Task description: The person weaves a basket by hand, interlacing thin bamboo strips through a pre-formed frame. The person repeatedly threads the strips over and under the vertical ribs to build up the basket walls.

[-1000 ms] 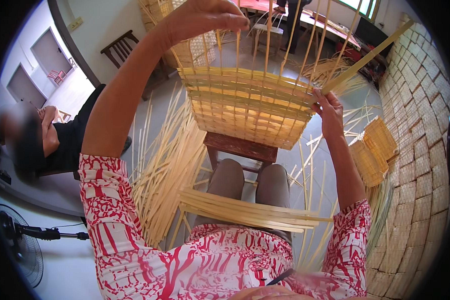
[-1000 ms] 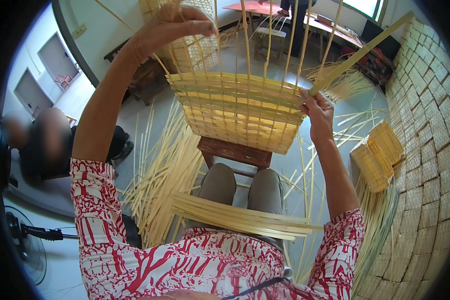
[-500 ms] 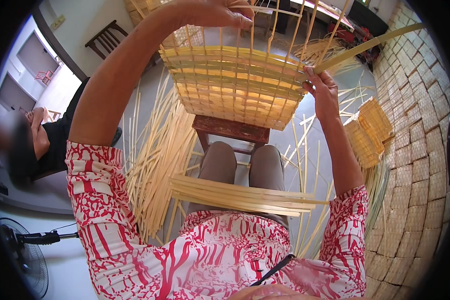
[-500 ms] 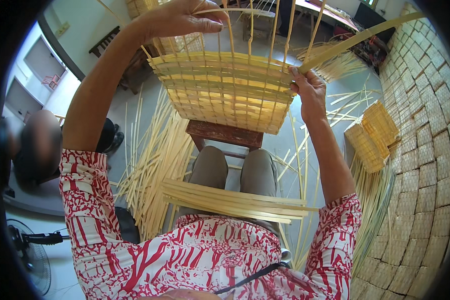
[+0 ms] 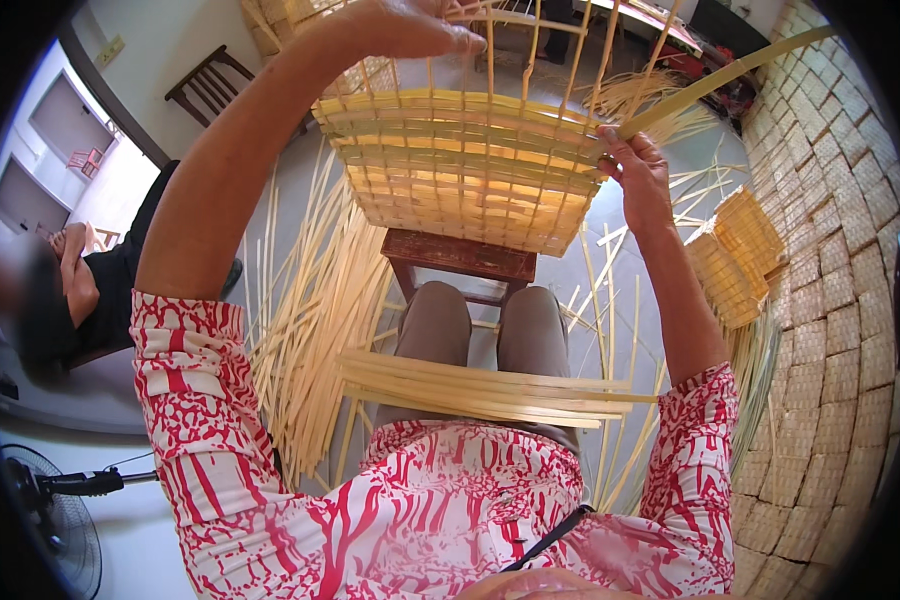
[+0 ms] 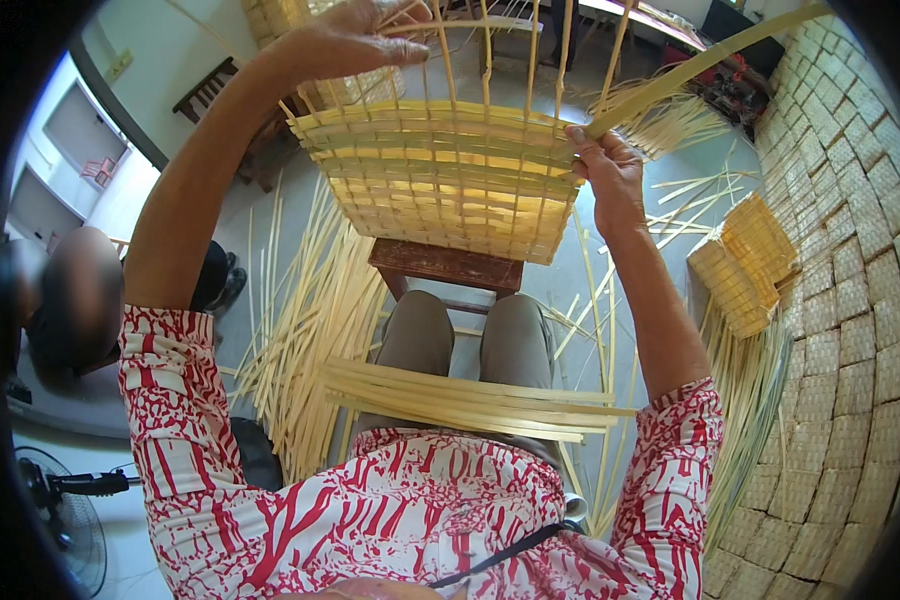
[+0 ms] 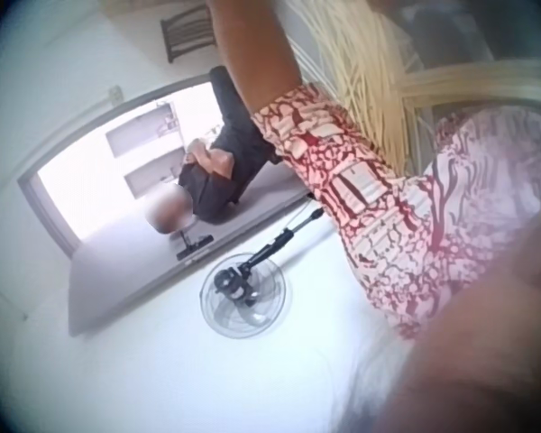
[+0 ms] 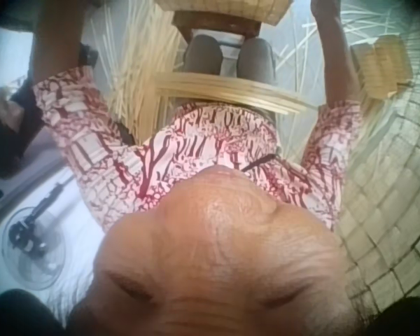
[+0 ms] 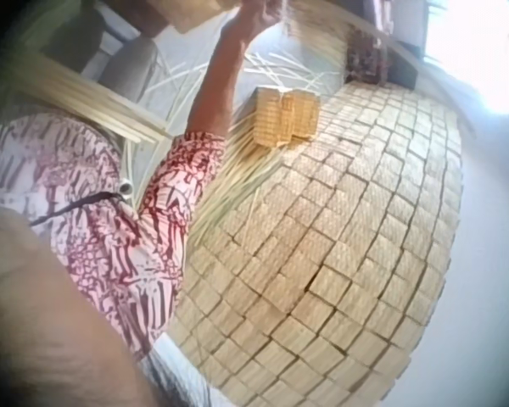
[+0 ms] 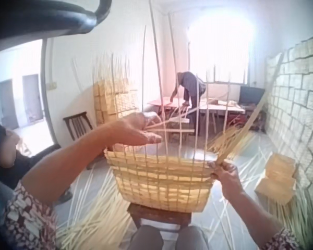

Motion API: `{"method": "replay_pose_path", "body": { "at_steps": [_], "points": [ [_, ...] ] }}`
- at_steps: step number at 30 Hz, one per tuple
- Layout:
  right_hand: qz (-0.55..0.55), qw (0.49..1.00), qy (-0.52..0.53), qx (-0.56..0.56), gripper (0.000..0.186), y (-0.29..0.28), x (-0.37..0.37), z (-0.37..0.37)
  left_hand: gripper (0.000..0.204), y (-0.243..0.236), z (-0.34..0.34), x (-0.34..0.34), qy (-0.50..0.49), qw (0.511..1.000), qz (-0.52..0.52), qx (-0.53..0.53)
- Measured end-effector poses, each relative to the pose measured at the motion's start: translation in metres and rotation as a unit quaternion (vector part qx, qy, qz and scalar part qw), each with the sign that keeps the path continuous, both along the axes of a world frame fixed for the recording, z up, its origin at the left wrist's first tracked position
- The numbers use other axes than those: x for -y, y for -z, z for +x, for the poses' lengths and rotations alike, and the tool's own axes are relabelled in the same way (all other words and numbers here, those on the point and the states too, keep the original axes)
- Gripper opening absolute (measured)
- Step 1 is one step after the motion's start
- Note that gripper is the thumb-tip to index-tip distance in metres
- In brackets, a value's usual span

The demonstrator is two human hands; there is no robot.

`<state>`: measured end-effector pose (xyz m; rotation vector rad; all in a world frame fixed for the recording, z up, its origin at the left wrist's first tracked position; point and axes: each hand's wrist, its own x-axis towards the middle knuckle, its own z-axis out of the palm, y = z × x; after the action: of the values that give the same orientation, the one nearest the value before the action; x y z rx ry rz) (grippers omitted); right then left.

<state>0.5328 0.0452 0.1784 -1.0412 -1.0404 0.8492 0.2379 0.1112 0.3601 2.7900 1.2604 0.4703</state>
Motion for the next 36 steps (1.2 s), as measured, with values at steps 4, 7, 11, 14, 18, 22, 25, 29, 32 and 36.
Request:
{"method": "replay_pose_path", "body": {
  "at_steps": [4,7,11,14,18,22,25,29,32,36],
  "points": [
    [-0.017,1.0,-0.02,0.01,0.017,0.005,-0.008,0.006,0.051,-0.007,-0.005,0.006,0.011,0.998,-0.047,0.034],
    [-0.032,0.999,-0.004,0.025,0.019,0.004,-0.007,0.011,0.046,0.016,0.002,-0.007,0.038,0.993,0.023,0.109],
    [-0.032,0.999,0.014,0.014,0.016,0.0,-0.01,-0.003,0.035,0.019,-0.009,-0.022,0.084,0.994,-0.009,0.069],
    [-0.016,1.0,0.026,-0.001,0.013,-0.003,-0.004,-0.006,0.049,0.015,-0.001,-0.004,0.105,0.994,-0.022,-0.001],
    [0.01,1.0,-0.004,0.018,0.016,0.004,-0.004,0.001,0.081,0.016,0.007,-0.02,0.167,0.983,-0.075,0.026],
    [0.03,1.0,-0.008,-0.008,0.014,0.004,0.001,-0.007,0.085,0.008,0.015,-0.029,0.151,0.984,-0.094,-0.002],
    [0.031,0.999,-0.011,-0.004,0.013,0.01,-0.009,-0.005,0.083,0.009,0.023,-0.019,0.237,0.955,-0.172,0.054],
    [0.024,1.0,0.005,-0.011,0.014,0.001,0.006,-0.01,0.061,0.003,0.035,-0.025,0.212,0.959,-0.189,-0.019],
    [0.052,0.999,0.009,0.003,0.017,0.01,0.003,-0.012,0.053,0.0,0.036,-0.014,0.169,0.973,-0.151,-0.043],
    [0.068,0.997,0.03,0.022,0.018,0.013,0.007,-0.007,0.061,0.008,0.047,-0.011,0.146,0.983,-0.109,-0.024]
  ]
}}
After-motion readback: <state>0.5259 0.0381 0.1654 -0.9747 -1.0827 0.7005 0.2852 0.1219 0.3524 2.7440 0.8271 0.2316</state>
